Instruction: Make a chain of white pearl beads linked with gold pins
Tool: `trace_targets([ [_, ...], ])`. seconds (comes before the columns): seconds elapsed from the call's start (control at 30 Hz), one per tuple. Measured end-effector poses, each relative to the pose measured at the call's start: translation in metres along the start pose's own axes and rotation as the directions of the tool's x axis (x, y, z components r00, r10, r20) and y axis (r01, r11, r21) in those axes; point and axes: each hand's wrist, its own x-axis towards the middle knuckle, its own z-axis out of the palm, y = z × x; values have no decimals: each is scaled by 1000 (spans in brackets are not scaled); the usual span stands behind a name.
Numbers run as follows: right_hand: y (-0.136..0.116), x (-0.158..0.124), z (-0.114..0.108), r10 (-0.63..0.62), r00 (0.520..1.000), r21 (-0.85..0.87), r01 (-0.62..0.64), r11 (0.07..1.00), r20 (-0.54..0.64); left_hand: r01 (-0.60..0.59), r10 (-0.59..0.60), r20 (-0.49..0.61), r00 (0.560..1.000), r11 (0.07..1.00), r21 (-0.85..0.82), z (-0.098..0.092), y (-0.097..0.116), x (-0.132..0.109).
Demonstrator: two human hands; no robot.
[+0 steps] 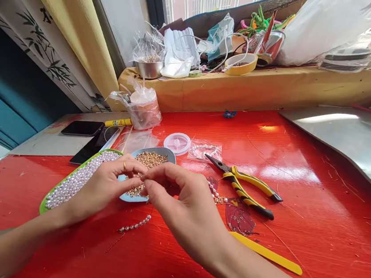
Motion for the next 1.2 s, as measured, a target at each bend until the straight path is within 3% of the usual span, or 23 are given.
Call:
trace_targets([
  [0.13,-1,1,-2,44,999,-44,-44,998,-4,-98,82,70,994,960,261,-2,-2,1],
  [0.33,-3,2,-2,13,999,-141,-19,990,-46,-163,112,136,984,871,464,-3,-7,5],
  [0.77,-3,2,-2,-28,998,-211,14,977,-62,-220,126,222,967,850,479,-3,-7,6],
  [1.2,0,3,-2,-20,998,-162,12,987,-51,-206,86,253,964,843,498,-4,-9,7],
])
